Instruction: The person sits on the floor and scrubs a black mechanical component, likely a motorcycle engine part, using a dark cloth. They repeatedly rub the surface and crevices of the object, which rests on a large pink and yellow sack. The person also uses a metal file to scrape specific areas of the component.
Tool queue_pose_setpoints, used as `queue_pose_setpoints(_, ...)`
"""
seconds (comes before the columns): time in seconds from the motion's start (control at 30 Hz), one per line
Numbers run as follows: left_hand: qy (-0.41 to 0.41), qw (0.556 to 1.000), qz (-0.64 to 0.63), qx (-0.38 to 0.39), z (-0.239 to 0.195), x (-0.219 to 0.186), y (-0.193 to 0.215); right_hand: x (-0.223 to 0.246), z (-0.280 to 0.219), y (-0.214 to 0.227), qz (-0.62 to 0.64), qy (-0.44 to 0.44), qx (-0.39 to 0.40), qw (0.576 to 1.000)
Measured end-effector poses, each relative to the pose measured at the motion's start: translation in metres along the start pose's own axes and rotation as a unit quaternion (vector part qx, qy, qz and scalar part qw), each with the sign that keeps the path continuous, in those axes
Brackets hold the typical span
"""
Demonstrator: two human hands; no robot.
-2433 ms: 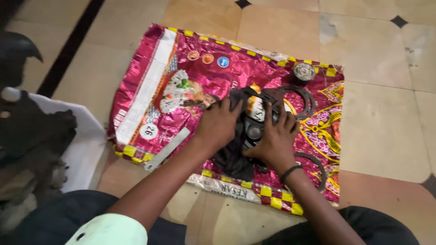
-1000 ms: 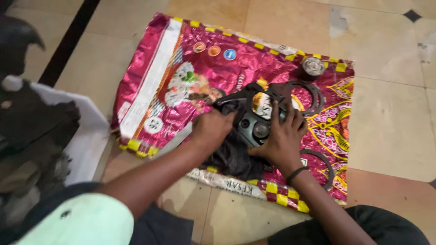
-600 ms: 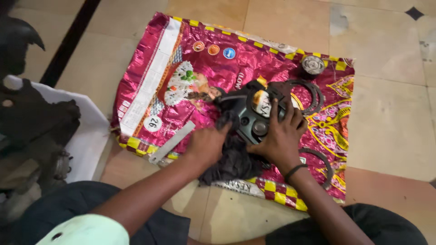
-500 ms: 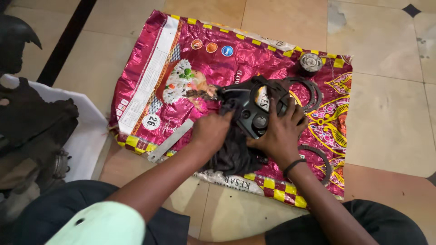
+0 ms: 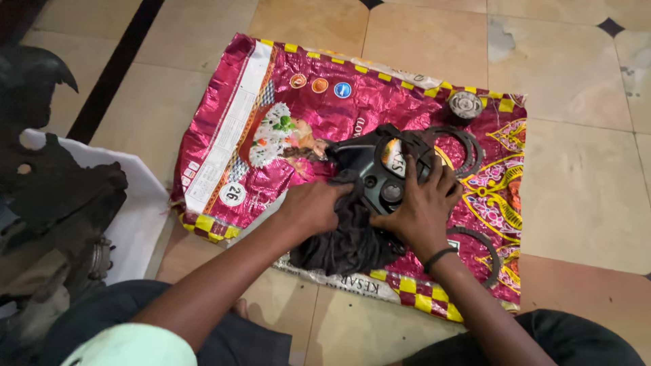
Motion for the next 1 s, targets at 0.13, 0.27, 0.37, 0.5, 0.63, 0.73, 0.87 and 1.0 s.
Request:
queue_pose_setpoints(0.13, 0.064, 0.995, 0.070, -0.013, 0.000, 0.015, 0.018, -0.002, -0.002, 0.000, 0.001, 0.009, -0.002, 1.000)
queue_pose_setpoints(0.27, -0.071, 0.959, 0.074, -0.266, -0.008, -0.013, 0.048, -0.005, -0.001, -0.001, 0.000, 0.003, 0.005, 1.000)
queue_pose_setpoints(0.37, -0.002, 0.983, 0.049, -0.178, 0.010, -0.009, 0.011, -0.001, -0.003, -0.003, 0.008, 0.004, 0.003, 1.000)
queue_pose_setpoints(0.5, -0.028, 0.980, 0.067, -0.188, 0.017, -0.013, -0.001, -0.003, -0.001, 0.000, 0.005, 0.004, 0.000, 1.000)
queue_pose_setpoints(0.63, -0.030, 0.958, -0.127, -0.255, 0.018, -0.004, 0.030, -0.001, -0.001, 0.001, 0.003, 0.003, -0.001, 1.000)
queue_pose_setpoints(0.73, -0.156, 0.922, -0.128, -0.330, 0.013, -0.037, 0.035, -0.001, -0.001, -0.001, -0.006, 0.005, 0.009, 1.000)
queue_pose_setpoints(0.87, -0.168, 0.932, 0.024, -0.321, 0.028, -0.060, 0.007, 0.003, 0.001, 0.000, 0.001, 0.027, -0.017, 0.999)
queue_pose_setpoints(1.0, -0.126, 0.945, -0.031, -0.300, 0.019, -0.047, -0.008, -0.003, -0.006, -0.005, 0.004, 0.006, -0.009, 1.000)
Point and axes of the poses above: each hand's wrist, its own z-axis towards the middle knuckle, its own y-axis out of the back of the hand, x = y × z, the point moved 9 cm from there along z, towards the middle knuckle, and after that the axes turned 7 degrees about y, right-handed, at the moved point
